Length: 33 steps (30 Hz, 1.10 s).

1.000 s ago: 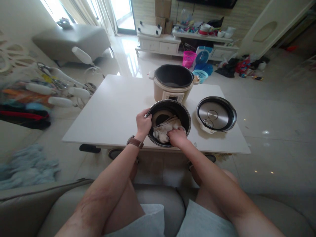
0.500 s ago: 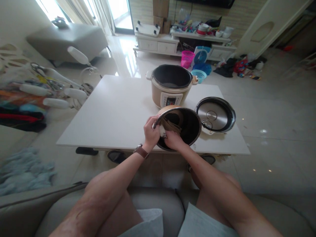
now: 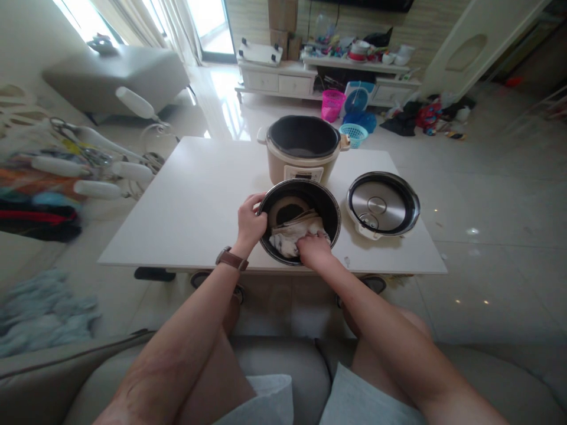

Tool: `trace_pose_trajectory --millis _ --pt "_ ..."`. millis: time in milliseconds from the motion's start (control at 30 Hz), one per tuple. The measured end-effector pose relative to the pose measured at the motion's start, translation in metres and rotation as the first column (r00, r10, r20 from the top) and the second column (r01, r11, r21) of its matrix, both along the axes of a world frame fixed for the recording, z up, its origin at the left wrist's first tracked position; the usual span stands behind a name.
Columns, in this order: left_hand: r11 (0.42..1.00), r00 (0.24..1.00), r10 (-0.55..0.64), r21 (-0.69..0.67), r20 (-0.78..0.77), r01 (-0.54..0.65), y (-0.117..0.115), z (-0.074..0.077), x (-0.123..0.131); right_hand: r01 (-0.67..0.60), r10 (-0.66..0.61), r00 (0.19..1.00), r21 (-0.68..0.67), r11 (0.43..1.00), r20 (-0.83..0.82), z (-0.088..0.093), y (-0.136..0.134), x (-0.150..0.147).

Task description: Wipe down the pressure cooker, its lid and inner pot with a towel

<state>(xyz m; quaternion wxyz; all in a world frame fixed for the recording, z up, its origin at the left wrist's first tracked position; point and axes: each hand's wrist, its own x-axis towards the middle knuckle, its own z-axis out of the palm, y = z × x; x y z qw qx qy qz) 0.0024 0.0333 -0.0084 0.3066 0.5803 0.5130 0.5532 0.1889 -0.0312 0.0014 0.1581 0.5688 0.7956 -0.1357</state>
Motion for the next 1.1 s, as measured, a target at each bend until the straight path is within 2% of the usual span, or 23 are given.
trace_pose_trajectory --millis 167,333,633,833,1100 --pt "0.997 0.997 0.072 0.001 0.035 -0.072 -0.001 -0.006 0.005 0.004 -0.004 1.0 -0.028 1.0 -0.002 0.003 0.001 -0.001" --pt "0.996 0.997 0.075 0.049 0.028 -0.077 -0.012 -0.005 0.014 0.02 -0.021 0.999 -0.057 0.998 -0.032 0.006 -0.001 0.001" --pt "0.983 0.986 0.146 0.099 0.078 -0.153 -0.038 -0.019 0.043 0.113 -0.119 0.925 -0.037 0.993 -0.361 -0.009 0.004 -0.006" --pt "0.981 0.987 0.158 0.112 -0.005 -0.157 -0.024 -0.009 0.03 0.114 -0.132 0.964 -0.088 0.99 -0.229 -0.012 0.0 -0.009" --pt "0.983 0.976 0.165 0.104 -0.143 -0.151 -0.005 0.006 -0.003 -0.005 0.0 0.993 -0.038 0.999 -0.115 -0.008 -0.015 -0.024"
